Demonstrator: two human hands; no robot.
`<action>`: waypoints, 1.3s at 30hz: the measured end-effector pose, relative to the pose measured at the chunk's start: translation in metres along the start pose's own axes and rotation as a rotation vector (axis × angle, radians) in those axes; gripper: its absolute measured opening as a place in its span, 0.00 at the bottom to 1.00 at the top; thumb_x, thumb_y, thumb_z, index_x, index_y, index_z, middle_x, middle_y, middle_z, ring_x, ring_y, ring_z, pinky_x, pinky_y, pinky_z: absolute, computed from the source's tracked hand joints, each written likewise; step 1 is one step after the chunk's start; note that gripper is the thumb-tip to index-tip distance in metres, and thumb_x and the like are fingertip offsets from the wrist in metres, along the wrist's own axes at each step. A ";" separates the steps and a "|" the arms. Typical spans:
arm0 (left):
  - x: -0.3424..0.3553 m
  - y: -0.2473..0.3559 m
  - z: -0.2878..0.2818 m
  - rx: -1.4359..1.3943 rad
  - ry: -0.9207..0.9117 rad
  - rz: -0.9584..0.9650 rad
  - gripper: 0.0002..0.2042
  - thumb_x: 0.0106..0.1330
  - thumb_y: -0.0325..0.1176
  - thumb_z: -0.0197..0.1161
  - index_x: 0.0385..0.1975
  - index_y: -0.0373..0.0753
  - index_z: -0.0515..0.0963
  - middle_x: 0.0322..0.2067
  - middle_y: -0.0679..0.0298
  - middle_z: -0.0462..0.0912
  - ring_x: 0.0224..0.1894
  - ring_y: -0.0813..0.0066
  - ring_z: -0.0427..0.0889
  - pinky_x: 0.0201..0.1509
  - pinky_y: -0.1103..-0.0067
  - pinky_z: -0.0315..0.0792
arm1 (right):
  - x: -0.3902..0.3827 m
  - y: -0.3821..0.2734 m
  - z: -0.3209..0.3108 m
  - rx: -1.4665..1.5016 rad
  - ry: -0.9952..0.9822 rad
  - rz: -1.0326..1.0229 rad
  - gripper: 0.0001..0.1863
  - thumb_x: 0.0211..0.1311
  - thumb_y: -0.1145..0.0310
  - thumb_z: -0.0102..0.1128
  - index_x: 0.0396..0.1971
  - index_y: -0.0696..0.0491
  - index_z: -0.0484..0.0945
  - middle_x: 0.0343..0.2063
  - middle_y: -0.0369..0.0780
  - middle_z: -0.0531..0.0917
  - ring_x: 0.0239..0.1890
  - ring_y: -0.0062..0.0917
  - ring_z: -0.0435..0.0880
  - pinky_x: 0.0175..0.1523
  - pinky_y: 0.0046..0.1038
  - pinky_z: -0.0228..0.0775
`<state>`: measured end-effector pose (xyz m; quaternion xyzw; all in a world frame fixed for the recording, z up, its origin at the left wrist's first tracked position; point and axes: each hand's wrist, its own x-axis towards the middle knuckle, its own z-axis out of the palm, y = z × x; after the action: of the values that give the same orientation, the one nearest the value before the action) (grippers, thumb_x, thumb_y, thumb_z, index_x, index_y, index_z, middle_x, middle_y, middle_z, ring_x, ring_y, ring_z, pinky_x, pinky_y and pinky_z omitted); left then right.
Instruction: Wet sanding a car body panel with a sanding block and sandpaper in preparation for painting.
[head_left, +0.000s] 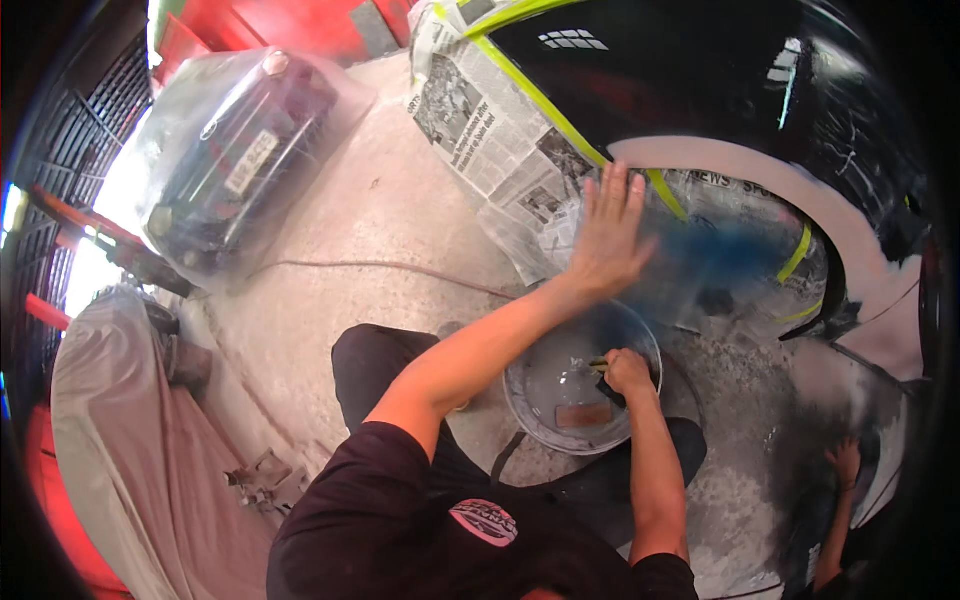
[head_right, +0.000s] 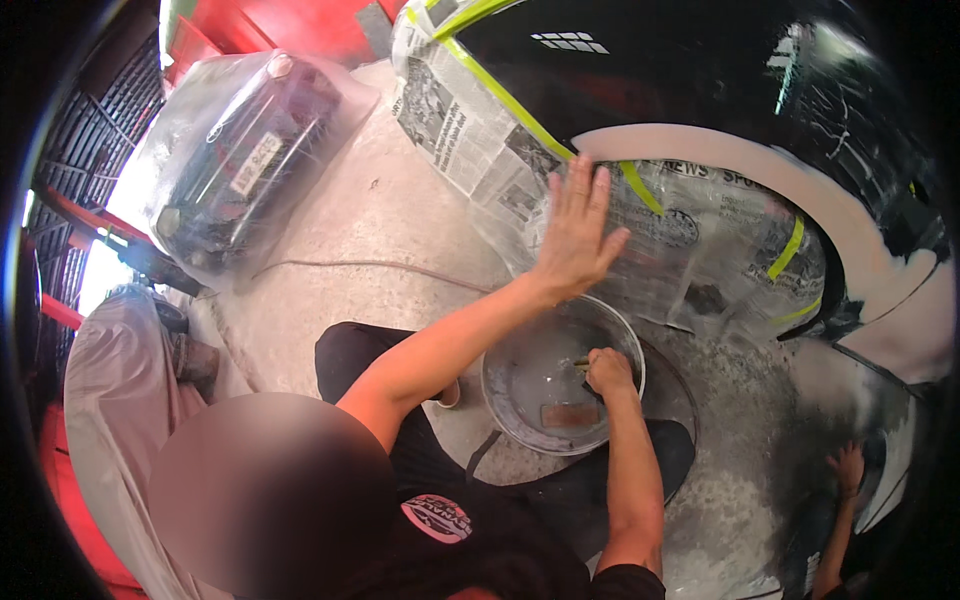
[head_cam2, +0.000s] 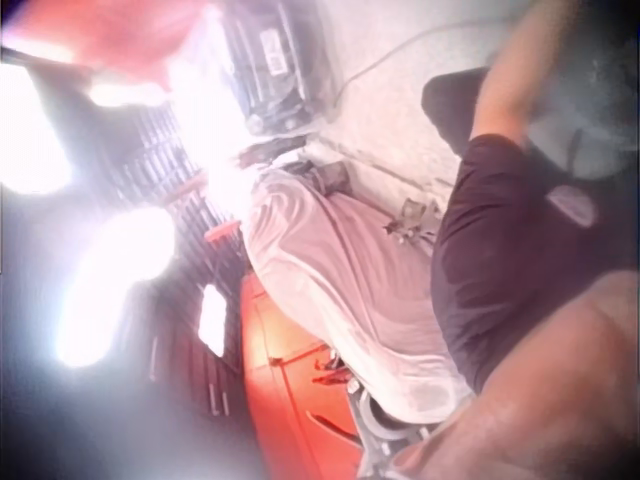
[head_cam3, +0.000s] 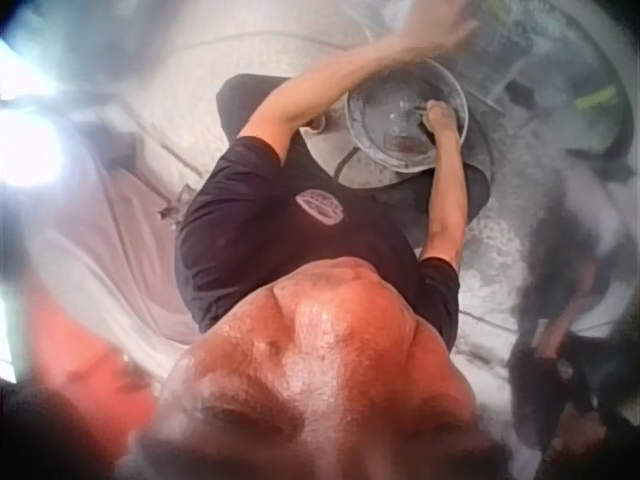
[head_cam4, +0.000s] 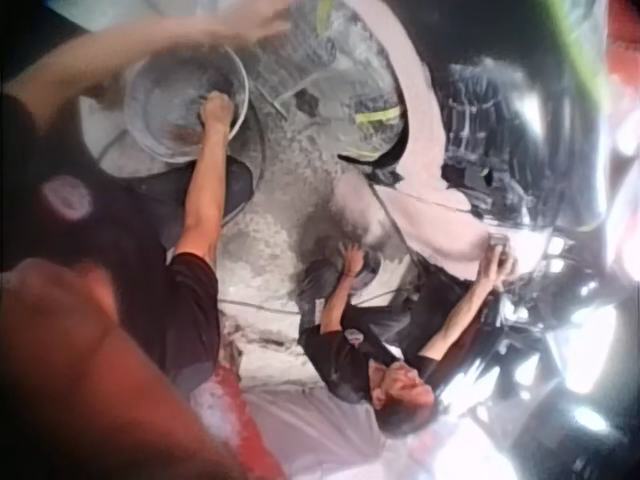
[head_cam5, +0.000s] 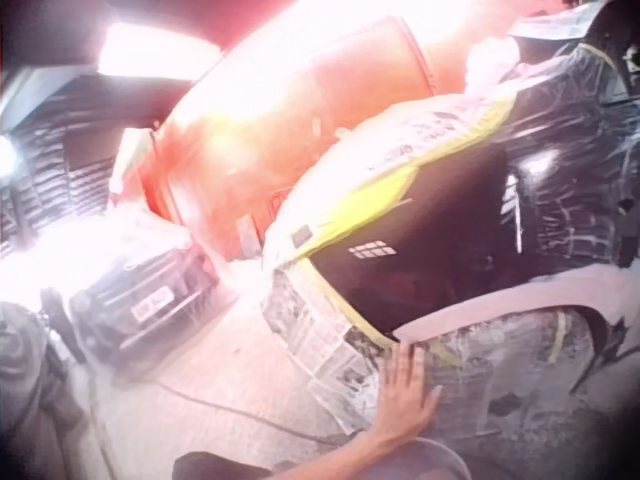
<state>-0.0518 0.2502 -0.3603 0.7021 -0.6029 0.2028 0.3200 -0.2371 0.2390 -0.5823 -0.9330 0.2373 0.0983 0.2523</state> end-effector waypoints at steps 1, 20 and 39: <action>0.001 -0.001 -0.005 0.027 -0.002 0.028 0.43 0.72 0.45 0.63 0.76 0.20 0.51 0.77 0.25 0.41 0.80 0.27 0.40 0.80 0.41 0.39 | 0.001 0.006 0.003 0.004 -0.001 0.023 0.11 0.59 0.70 0.67 0.41 0.55 0.87 0.43 0.51 0.88 0.51 0.49 0.87 0.58 0.45 0.79; 0.192 0.011 -0.037 0.199 0.330 0.221 0.39 0.75 0.52 0.58 0.75 0.27 0.60 0.77 0.33 0.50 0.81 0.32 0.45 0.80 0.42 0.38 | -0.002 -0.003 -0.016 -0.009 -0.030 0.063 0.12 0.59 0.73 0.62 0.42 0.53 0.89 0.44 0.51 0.89 0.51 0.47 0.88 0.58 0.44 0.79; -0.116 0.016 0.047 -0.327 -0.875 -0.047 0.14 0.66 0.40 0.59 0.29 0.35 0.83 0.35 0.43 0.86 0.39 0.40 0.86 0.43 0.53 0.79 | 0.003 0.007 -0.004 0.020 -0.037 0.105 0.12 0.60 0.70 0.62 0.42 0.52 0.89 0.46 0.51 0.89 0.51 0.47 0.88 0.59 0.44 0.79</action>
<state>-0.0946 0.2998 -0.4680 0.6755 -0.6893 -0.2170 0.1465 -0.2373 0.2305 -0.5823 -0.9147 0.2821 0.1263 0.2603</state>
